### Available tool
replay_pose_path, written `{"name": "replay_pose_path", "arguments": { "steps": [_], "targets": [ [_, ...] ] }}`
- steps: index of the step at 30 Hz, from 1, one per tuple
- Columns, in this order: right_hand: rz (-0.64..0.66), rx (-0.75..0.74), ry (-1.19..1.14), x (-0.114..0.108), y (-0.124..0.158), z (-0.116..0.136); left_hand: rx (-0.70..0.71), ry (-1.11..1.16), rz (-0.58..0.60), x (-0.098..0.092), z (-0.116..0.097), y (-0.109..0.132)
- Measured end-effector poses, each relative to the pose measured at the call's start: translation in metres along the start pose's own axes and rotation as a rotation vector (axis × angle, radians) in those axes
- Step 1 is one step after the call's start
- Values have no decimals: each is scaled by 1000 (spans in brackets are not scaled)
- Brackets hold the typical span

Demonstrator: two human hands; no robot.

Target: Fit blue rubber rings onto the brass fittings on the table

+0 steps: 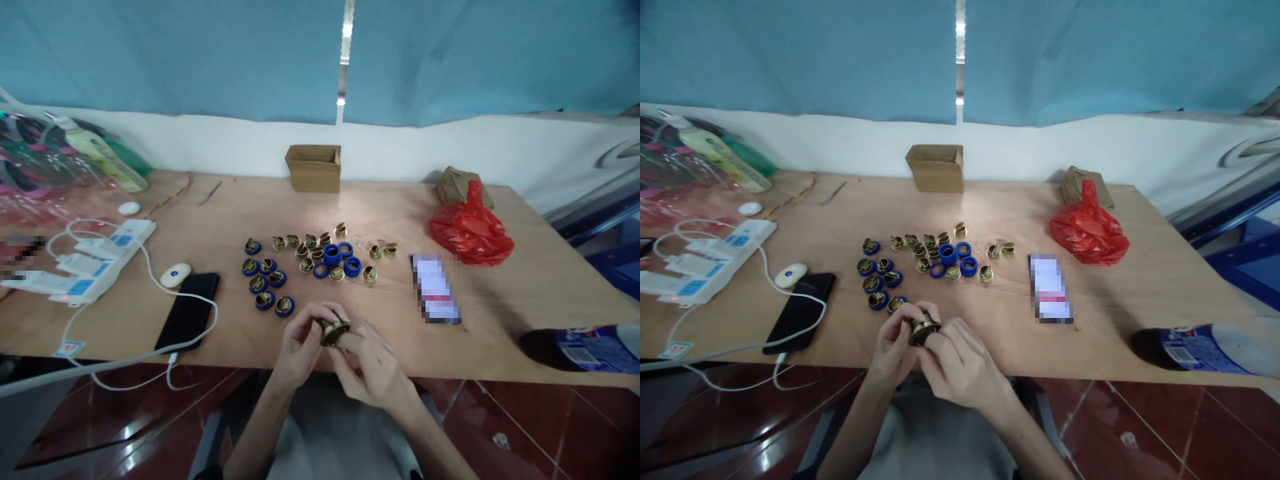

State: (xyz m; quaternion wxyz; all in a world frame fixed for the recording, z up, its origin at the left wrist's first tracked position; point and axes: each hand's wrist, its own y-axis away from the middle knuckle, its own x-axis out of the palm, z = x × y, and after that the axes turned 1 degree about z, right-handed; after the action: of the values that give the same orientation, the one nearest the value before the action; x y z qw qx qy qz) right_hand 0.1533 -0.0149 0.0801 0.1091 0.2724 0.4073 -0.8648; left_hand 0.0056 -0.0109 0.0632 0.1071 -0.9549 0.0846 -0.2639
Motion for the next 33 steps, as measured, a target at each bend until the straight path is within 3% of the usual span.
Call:
{"name": "replay_pose_path", "arguments": {
  "steps": [3, 10, 16, 20, 26, 33],
  "targets": [
    [-27, 96, -115, 0, 2, 0, -17, -36, -43, -1, 4, 0],
    [-235, 423, -362, 17, 17, -2, -11, -76, -80, -7, 13, 3],
    [-290, 584, -482, 21, 5, -3, 3, -129, -74, -15, 19, 7],
    [-207, 707, -513, 20, 0, -13, 16, -211, -73, -14, 18, 2],
    [57, 804, -729, 15, 9, -34, -62, -300, -127, -12, 14, -2],
    [127, 821, -712, 10, 17, -37, -122, -406, -82, -14, 17, -1]
  ]
}}
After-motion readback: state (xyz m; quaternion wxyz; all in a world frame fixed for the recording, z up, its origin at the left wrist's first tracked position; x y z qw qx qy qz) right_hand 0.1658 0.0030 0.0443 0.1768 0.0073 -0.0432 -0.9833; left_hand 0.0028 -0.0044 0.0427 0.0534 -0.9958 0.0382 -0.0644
